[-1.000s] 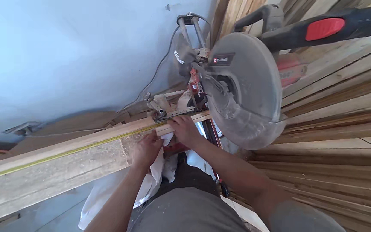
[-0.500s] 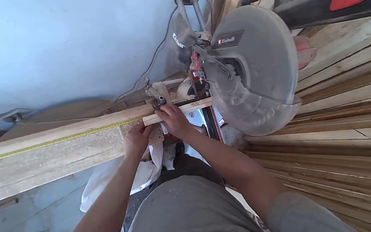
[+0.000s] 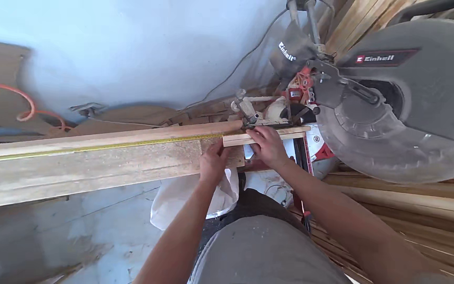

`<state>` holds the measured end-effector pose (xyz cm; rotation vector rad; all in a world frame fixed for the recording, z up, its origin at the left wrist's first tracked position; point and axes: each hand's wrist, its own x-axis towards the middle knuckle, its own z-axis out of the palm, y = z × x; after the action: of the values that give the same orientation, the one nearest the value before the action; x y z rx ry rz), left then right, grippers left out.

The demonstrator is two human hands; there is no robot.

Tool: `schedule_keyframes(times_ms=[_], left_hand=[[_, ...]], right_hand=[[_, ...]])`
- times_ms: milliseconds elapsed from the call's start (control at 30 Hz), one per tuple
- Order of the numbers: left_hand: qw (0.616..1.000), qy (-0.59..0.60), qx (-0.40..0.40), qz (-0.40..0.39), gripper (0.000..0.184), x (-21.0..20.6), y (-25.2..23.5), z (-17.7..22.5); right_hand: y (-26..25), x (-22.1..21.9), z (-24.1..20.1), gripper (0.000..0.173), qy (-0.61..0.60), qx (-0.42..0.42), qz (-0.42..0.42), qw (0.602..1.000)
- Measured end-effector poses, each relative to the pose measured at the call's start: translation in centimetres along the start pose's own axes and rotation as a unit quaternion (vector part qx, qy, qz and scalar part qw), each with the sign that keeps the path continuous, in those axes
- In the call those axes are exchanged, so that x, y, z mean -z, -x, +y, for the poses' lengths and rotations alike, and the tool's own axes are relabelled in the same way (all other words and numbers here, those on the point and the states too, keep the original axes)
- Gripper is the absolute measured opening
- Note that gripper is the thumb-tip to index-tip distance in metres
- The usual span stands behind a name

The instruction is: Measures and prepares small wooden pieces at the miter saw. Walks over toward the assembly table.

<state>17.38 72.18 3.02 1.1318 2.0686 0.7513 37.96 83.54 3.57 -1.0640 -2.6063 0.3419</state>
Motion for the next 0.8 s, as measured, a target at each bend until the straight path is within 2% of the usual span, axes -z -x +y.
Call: schedule_keyframes(times_ms=[100,533,800], left_hand=[[1.0,0.006,-0.01,0.019,0.041,-0.2,-0.2,-0.2],[1.0,0.002,-0.025,0.008,0.039,0.1,0.6,-0.5],[1.0,0.013,0.0,-0.002,0.036,0.2,0.4,-0.3]], right_hand=[[-0.4,0.0,-0.2,0.042,0.004,-0.005,-0.009,1.0],[0.3,0.5,-0.7,0.039,-0.024,-0.015,-0.001,1.0],[0.4,0.2,-0.5,0.037,-0.035,-0.022,0.003,0.999]])
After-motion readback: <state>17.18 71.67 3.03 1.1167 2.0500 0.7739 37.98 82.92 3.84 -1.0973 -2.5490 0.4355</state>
